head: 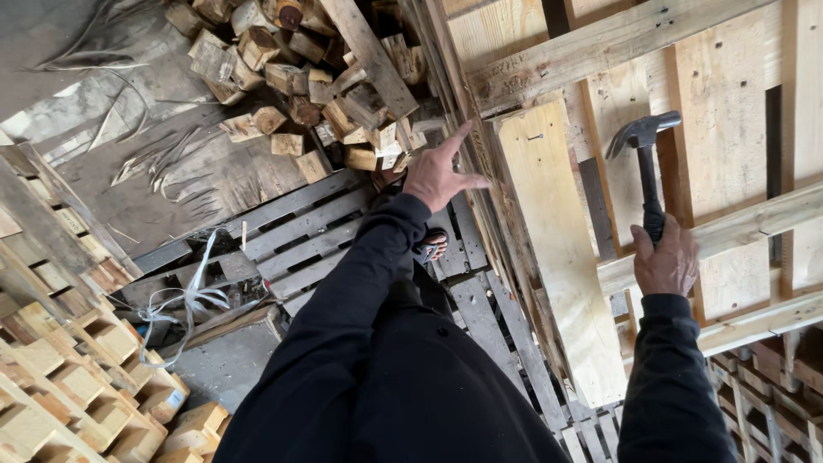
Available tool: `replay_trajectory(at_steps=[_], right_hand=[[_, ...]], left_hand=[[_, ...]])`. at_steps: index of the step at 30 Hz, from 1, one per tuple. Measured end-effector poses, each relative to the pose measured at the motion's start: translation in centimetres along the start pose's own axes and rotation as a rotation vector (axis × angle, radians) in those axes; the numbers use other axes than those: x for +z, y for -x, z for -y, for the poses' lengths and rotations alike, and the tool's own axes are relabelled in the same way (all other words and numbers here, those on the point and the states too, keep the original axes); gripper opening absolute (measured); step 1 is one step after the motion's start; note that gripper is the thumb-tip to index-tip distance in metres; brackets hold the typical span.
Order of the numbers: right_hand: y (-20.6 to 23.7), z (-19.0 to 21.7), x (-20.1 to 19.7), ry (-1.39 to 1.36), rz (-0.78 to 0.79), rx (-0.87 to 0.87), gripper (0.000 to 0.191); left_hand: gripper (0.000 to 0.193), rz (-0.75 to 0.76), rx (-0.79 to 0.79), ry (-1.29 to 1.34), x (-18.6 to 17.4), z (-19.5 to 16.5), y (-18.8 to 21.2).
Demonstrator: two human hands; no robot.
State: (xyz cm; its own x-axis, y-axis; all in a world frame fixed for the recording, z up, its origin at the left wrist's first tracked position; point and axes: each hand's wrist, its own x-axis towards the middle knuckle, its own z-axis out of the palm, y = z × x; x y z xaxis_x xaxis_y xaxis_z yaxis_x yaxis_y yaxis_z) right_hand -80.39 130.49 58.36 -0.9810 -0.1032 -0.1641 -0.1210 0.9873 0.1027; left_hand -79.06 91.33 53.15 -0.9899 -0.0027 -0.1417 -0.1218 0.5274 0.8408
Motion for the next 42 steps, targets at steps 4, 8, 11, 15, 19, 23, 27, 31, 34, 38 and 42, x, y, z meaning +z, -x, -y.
replay_trajectory(at_steps=[4, 8, 11, 15, 19, 23, 27, 31, 34, 38, 42], right_hand=[[-1.9, 5.2, 0.1, -0.508, -0.083, -0.087, 0.058], [-5.6, 12.2, -0.1, -0.856, 0.256, -0.037, 0.057], [-8.2, 14.6, 0.0, -0.995, 0.414, 0.026, 0.053], [-9.6, 14.2, 0.6, -1.115, 0.493, 0.211, 0.045], [-9.6, 13.1, 1.7, -1.049, 0.513, 0.205, 0.043], [-9.3, 12.9, 2.6, -1.139, 0.49, 0.21, 0.046], [-9.1, 13.0, 2.7, -1.26, 0.459, 0.209, 0.044], [-8.9, 13.3, 2.3, -1.209, 0.473, 0.253, 0.043], [-8.8, 13.6, 2.0, -1.287, 0.459, 0.279, 0.046], [-8.9, 13.8, 1.8, -1.272, 0.472, 0.306, 0.046], [-8.9, 13.8, 1.7, -1.279, 0.489, 0.333, 0.046]], left_hand=[[0.145, 0.181, -0.041, -0.095, 1.1, -0.7, -1.9], [0.156, 0.082, 0.037, -0.025, 2.6, -0.5, -2.9], [0.155, -0.004, 0.069, 0.007, 3.5, 0.0, -3.0], [0.152, 0.11, -0.006, -0.028, 3.7, 0.4, -2.9], [0.152, 0.029, 0.04, -0.065, 3.4, 0.9, -3.0], [0.148, 0.052, 0.041, -0.071, 3.8, 1.4, -3.2], [0.146, 0.055, 0.045, -0.056, 4.2, 1.8, -3.5], [0.141, -0.017, 0.066, 0.124, 4.3, 2.5, -2.9], [0.115, -0.148, 0.021, 0.253, 4.7, 2.9, -2.3], [0.077, -0.234, -0.005, 0.358, 5.8, 2.9, -2.1], [0.059, -0.312, 0.022, 0.467, 6.2, 2.2, -2.0]])
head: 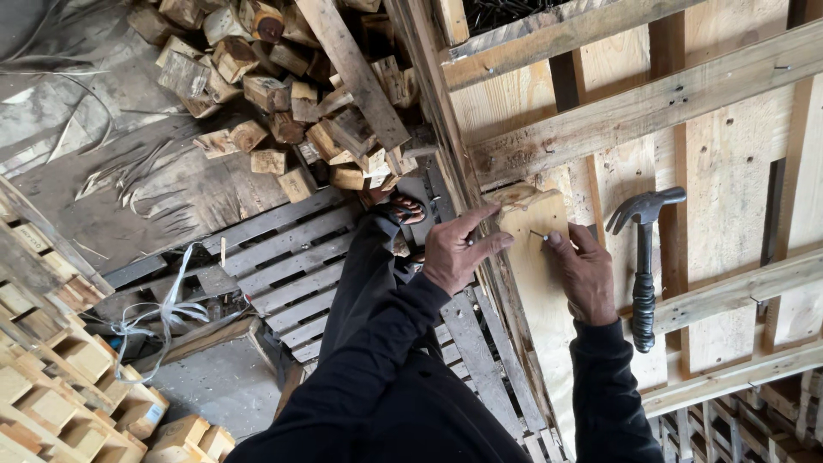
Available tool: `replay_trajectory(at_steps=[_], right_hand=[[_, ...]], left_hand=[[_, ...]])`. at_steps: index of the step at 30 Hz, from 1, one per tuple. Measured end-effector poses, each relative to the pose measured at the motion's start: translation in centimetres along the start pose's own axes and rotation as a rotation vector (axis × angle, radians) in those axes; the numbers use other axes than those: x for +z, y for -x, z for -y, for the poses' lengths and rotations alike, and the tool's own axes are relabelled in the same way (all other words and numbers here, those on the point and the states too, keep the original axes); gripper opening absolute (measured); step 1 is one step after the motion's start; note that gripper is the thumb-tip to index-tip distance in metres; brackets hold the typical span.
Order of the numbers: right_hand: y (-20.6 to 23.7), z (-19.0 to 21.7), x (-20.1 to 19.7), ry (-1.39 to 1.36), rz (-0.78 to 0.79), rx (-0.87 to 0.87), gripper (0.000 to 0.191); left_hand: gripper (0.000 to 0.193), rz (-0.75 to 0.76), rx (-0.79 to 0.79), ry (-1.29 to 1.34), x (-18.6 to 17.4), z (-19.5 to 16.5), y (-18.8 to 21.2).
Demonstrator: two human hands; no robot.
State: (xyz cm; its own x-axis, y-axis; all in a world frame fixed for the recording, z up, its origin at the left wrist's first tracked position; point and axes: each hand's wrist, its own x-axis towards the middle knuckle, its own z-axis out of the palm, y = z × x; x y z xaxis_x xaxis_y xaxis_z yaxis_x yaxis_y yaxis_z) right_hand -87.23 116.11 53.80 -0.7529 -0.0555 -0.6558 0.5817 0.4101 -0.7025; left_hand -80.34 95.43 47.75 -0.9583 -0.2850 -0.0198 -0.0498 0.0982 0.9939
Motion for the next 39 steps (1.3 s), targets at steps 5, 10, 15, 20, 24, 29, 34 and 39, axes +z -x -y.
replay_trajectory(at_steps=[5, 10, 15, 20, 24, 29, 34, 39], right_hand=[[0.1, -0.2, 0.2, -0.054, 0.01, -0.005, 0.046], [0.2, -0.3, 0.4, 0.06, -0.03, -0.057, 0.045], [0.4, 0.2, 0.5, 0.111, 0.025, -0.086, 0.039], [0.8, 1.5, 0.8, 0.338, -0.001, -0.165, 0.038], [1.0, 2.4, 1.0, 0.425, -0.001, -0.155, 0.038], [0.8, 2.1, 0.9, 0.313, 0.018, -0.151, 0.039], [0.5, 0.4, 0.2, 0.479, 0.01, -0.289, 0.041], [0.0, -0.7, -0.1, 0.156, 0.021, -0.122, 0.044]], left_hand=[[0.059, 0.011, -0.145, -0.016, -0.5, -1.0, 0.3], [0.053, 0.016, -0.36, -0.108, 0.9, -2.6, 1.4], [0.055, -0.11, -0.408, -0.031, 4.1, -4.2, 3.7], [0.058, -0.184, -0.438, 0.176, 5.8, -4.1, 4.4], [0.054, -0.253, -0.301, 0.222, 6.4, -4.2, 4.2], [0.057, -0.065, -0.545, 0.079, 4.9, -4.7, 3.6], [0.053, -0.142, -0.267, 0.012, 0.2, -3.8, 0.1], [0.04, 0.249, -0.366, -0.098, -2.4, -3.5, -5.1]])
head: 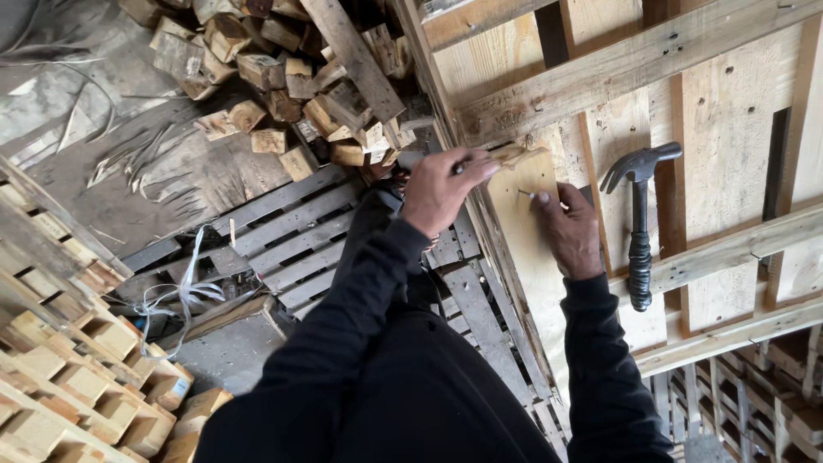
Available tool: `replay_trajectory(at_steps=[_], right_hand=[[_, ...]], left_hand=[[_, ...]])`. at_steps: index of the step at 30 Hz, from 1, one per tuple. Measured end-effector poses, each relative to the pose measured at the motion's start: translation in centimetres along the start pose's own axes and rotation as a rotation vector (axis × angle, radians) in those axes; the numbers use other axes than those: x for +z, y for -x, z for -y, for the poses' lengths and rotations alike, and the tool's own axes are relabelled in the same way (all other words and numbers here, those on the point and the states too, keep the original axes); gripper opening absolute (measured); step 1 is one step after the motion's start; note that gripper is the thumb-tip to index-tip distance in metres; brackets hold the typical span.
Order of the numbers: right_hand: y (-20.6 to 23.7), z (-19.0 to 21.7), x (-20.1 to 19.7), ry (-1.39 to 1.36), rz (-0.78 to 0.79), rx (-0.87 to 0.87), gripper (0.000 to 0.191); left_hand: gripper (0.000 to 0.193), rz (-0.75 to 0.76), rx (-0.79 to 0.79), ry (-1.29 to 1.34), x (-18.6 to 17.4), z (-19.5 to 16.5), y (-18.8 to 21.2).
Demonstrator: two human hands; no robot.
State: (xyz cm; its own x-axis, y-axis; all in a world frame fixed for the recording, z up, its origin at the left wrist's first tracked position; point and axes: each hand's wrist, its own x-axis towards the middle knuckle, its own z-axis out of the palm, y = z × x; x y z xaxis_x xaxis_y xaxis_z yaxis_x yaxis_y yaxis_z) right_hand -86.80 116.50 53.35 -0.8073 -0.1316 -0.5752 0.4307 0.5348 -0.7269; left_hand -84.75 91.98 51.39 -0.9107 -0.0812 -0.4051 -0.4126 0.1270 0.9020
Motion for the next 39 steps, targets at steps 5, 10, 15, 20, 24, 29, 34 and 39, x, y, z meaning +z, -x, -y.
replay_trajectory(at_steps=[5, 10, 15, 20, 24, 29, 34, 39], right_hand=[[-0.1, 0.4, 0.4, -0.051, 0.015, -0.021, 0.045], [0.5, 1.3, 0.7, 0.097, -0.03, -0.136, 0.048], [1.2, 2.5, 1.2, 0.182, -0.052, -0.192, 0.053], [2.5, 4.4, 1.8, 0.205, -0.094, -0.226, 0.056], [3.7, 6.2, 1.8, 0.299, -0.142, -0.172, 0.059], [4.3, 7.5, 1.6, 0.24, -0.088, -0.114, 0.058], [4.0, 7.2, 1.0, 0.1, 0.023, -0.153, 0.054], [3.1, 5.6, 1.0, 0.11, -0.001, -0.128, 0.055]], left_hand=[[0.044, -0.034, 0.125, -0.108, -0.5, -2.5, -0.2], [0.046, -0.257, -0.165, -0.025, 2.1, -2.9, 4.9], [0.058, -0.37, -0.167, 0.1, 7.8, -4.1, 11.4], [0.081, -0.343, -0.352, 0.107, 10.0, -7.0, 13.5], [0.07, -0.451, -0.216, 0.213, 10.1, -8.7, 13.8], [0.062, -0.589, 0.036, 0.768, 10.7, -9.7, 13.6], [0.062, -0.575, -0.009, 0.838, 10.9, -9.8, 13.3], [0.046, -0.672, -0.093, 0.757, 10.7, -9.0, 13.0]])
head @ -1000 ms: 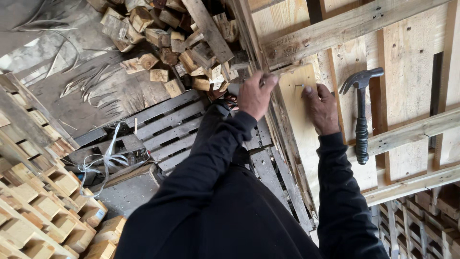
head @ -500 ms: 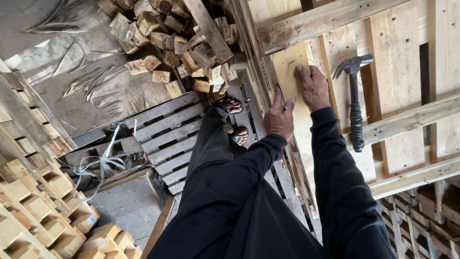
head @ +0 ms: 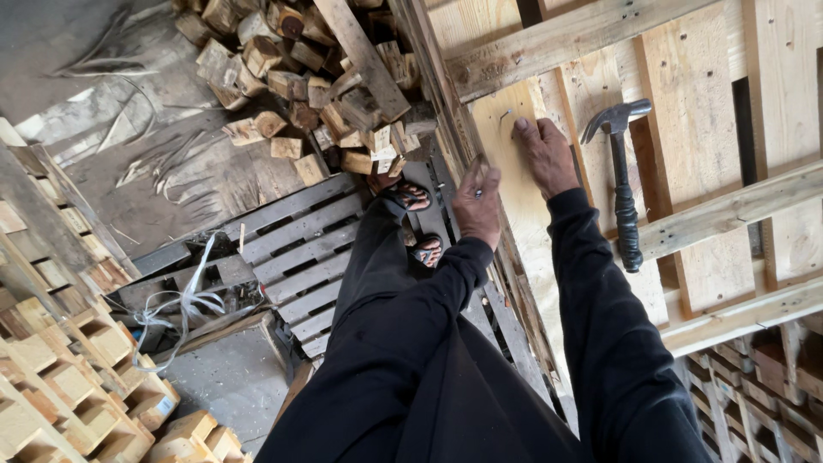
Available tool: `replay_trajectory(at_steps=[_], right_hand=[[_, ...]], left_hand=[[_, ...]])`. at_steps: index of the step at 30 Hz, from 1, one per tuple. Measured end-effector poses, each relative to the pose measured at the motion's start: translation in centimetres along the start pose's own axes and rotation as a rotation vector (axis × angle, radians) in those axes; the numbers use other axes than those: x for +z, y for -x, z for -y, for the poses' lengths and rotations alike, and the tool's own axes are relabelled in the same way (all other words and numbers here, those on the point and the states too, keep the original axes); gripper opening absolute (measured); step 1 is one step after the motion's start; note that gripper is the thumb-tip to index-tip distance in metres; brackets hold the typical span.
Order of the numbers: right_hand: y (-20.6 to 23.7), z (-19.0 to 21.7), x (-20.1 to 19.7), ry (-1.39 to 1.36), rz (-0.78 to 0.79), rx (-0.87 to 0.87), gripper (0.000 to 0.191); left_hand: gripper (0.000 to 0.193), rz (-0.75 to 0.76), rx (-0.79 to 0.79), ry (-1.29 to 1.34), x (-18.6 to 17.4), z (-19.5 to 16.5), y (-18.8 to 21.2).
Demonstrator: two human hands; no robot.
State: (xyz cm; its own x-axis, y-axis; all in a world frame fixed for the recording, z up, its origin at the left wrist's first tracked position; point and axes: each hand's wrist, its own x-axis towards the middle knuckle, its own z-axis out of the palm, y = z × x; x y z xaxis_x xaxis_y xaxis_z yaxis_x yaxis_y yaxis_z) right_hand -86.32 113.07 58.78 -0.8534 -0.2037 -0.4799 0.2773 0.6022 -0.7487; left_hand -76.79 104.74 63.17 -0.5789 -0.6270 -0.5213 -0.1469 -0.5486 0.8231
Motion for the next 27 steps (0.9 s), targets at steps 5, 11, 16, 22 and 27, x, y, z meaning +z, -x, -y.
replay_trajectory(at_steps=[5, 11, 16, 22, 27], right_hand=[[-0.2, -0.5, 0.3, -0.055, -0.036, -0.044, 0.055], [5.4, -1.7, -5.6, 0.37, -0.371, -0.387, 0.048], [9.0, -6.9, -11.1, 0.785, -0.349, 0.106, 0.08], [8.4, -8.9, -11.6, 0.695, -0.368, 0.041, 0.04], [12.2, -5.3, -10.8, -0.18, -0.17, 0.152, 0.03]], left_hand=[[0.041, -0.324, -0.129, -0.395, 1.6, 1.3, -1.3], [0.032, -0.56, -0.313, -0.531, 4.3, 1.5, -1.9], [0.031, -0.605, -0.425, -0.631, 4.6, 0.4, -1.8], [0.03, -0.621, -0.453, -0.646, 5.0, 0.0, -2.0], [0.031, -0.649, -0.457, -0.626, 5.2, 0.4, -2.2]])
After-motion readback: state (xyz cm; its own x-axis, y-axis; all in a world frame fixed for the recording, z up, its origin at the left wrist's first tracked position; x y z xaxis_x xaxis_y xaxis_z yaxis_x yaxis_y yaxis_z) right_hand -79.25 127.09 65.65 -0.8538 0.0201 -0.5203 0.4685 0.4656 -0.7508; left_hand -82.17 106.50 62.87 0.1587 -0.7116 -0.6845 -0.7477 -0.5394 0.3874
